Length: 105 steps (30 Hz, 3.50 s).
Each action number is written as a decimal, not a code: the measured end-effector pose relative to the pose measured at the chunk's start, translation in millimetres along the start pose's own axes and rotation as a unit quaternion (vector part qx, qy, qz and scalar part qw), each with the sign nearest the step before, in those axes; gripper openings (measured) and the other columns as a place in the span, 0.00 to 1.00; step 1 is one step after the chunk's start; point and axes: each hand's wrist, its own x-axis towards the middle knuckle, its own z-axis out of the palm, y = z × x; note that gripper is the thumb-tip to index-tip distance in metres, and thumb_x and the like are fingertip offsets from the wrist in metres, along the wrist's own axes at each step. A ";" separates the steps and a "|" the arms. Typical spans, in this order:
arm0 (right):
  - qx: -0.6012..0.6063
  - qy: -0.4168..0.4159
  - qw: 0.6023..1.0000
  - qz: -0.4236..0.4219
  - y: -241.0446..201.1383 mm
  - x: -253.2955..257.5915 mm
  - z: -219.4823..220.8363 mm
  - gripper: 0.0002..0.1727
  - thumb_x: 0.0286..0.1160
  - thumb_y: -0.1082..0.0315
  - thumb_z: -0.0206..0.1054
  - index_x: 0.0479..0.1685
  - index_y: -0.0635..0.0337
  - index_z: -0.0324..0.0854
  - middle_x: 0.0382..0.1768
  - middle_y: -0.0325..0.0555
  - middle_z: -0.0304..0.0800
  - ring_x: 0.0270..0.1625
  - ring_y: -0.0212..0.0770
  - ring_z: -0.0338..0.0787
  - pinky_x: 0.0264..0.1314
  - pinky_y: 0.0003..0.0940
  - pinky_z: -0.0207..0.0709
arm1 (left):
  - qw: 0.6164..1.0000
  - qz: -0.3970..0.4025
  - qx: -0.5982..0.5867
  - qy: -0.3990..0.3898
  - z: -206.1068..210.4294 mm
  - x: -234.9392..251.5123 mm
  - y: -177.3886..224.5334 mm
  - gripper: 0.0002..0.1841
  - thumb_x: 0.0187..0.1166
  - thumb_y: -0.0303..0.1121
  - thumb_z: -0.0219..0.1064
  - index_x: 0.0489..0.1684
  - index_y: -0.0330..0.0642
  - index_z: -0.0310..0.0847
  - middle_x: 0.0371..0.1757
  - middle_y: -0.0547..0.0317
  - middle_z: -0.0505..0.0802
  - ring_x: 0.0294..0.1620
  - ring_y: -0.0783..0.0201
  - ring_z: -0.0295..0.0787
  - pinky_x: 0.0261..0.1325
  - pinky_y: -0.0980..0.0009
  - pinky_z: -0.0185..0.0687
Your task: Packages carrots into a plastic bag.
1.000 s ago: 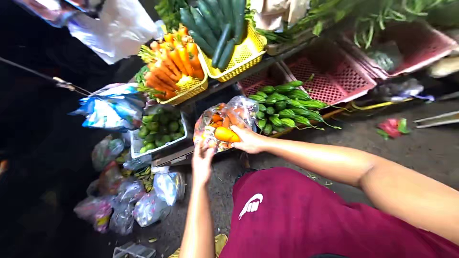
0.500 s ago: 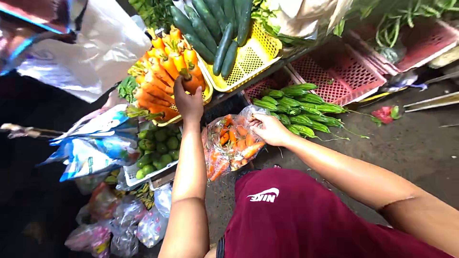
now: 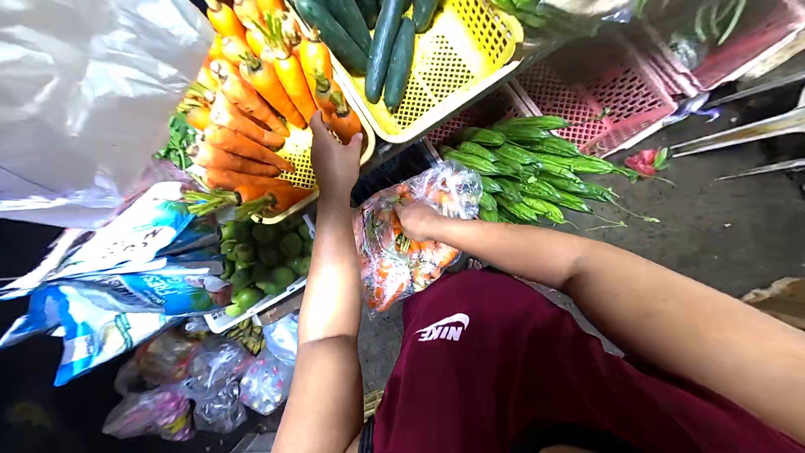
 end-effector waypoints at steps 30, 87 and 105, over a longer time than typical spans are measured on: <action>0.047 0.219 0.960 -0.171 65.9 -142.6 -28.2 0.34 0.68 0.40 0.74 0.72 0.47 0.80 0.50 0.46 0.94 0.54 0.52 0.93 0.57 0.63 0.84 | 0.985 0.072 -0.148 -0.054 34.0 -265.0 25.1 0.32 0.80 0.45 0.71 0.83 0.45 0.71 0.74 0.53 0.85 0.68 0.62 0.87 0.66 0.60 0.89; 0.282 -0.038 0.953 0.103 11.7 -17.5 31.3 0.38 0.79 0.61 0.67 0.88 0.62 0.59 0.59 0.64 0.89 0.57 0.62 0.91 0.60 0.67 0.82 | 0.997 0.076 0.021 -0.005 -3.7 -33.4 -19.0 0.36 0.75 0.51 0.76 0.77 0.37 0.71 0.63 0.46 0.91 0.65 0.54 0.90 0.70 0.51 0.85; 0.333 0.196 0.911 0.144 16.3 0.6 11.4 0.23 0.78 0.48 0.70 0.64 0.51 0.87 0.57 0.56 0.93 0.64 0.58 0.90 0.69 0.66 0.80 | 0.998 -0.017 -0.058 -0.029 -7.3 -4.2 -7.1 0.51 0.70 0.61 0.76 0.90 0.40 0.59 0.81 0.39 0.79 0.80 0.45 0.78 0.80 0.43 0.75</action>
